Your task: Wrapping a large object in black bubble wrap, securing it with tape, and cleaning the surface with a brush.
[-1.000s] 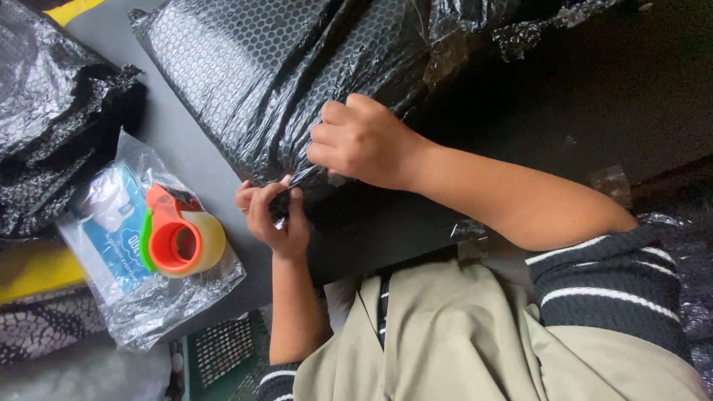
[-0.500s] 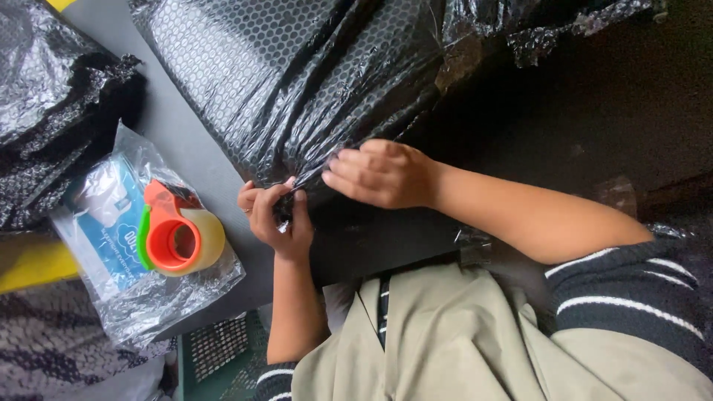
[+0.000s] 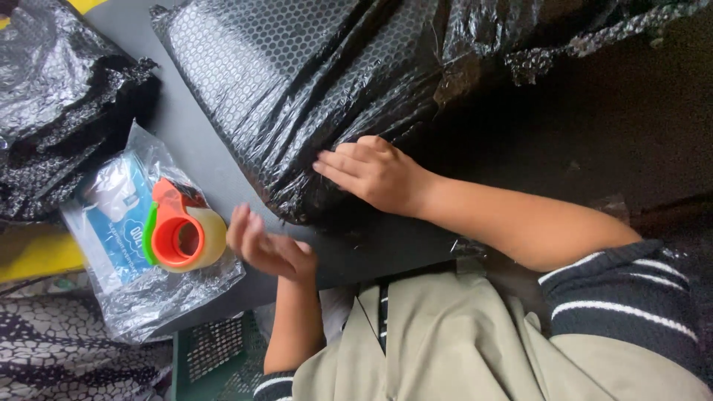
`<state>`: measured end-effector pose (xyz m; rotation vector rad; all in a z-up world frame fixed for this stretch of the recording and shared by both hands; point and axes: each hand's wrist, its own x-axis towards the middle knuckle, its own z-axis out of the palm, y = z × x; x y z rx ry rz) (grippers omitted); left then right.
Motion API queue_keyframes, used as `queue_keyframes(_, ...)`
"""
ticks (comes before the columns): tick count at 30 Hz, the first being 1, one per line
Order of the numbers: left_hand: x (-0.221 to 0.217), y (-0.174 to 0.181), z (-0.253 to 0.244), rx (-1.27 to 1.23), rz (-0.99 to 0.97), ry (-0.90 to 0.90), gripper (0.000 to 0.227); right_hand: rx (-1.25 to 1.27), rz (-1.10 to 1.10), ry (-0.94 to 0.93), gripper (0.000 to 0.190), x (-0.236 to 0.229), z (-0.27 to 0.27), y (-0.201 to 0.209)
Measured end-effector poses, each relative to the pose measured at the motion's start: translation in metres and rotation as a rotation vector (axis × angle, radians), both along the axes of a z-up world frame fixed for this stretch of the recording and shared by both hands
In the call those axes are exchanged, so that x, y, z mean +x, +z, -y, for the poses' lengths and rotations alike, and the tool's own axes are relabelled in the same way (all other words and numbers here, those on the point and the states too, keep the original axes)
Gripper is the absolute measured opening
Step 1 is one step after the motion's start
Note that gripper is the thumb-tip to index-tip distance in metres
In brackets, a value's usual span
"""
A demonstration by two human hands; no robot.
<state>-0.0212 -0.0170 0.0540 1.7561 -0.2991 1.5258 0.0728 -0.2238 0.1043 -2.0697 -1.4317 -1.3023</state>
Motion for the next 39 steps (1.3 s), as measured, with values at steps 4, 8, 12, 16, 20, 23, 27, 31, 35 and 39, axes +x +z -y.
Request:
queue_keyframes(4,-0.027,-0.006,0.029,0.480,0.102,0.221,0.038,0.199,-0.816,0.391,0.049,0.000,0.036,0.041)
queue_keyframes(8,-0.018,-0.007,0.069,0.704,-0.204,0.331,0.029,0.488,-1.095,0.171,0.023,-0.011,0.099,0.092)
queue_keyframes(12,0.011,-0.030,0.032,0.904,-0.475,0.676,0.075,0.533,-0.951,0.008,0.008,-0.023,0.182,0.074)
queue_keyframes(16,0.027,-0.025,-0.018,0.810,-0.497,0.494,0.045,0.801,-0.865,-0.122,0.006,-0.043,0.272,0.020)
queue_keyframes(20,0.044,0.011,-0.074,0.633,-0.665,0.322,0.075,1.009,-0.804,-0.250,0.017,-0.072,0.354,-0.042)
queue_keyframes(23,0.037,0.048,-0.066,0.517,-0.673,0.226,0.059,1.137,-0.829,-0.386,0.018,-0.088,0.363,-0.064)
queue_keyframes(27,0.059,0.023,-0.059,0.480,-0.526,0.397,0.063,1.025,-1.029,-0.381,0.025,-0.091,0.330,-0.051)
queue_keyframes(31,0.064,0.021,-0.052,0.386,-0.486,0.392,0.053,0.906,-1.130,-0.365,0.035,-0.079,0.305,-0.051)
queue_keyframes(35,0.052,0.019,-0.032,0.426,-0.170,0.379,0.042,0.959,-1.156,-0.295,0.042,-0.070,0.290,-0.054)
queue_keyframes(39,0.036,-0.013,-0.010,0.601,-0.093,0.224,0.024,0.886,-1.045,-0.318,0.035,-0.068,0.282,-0.061)
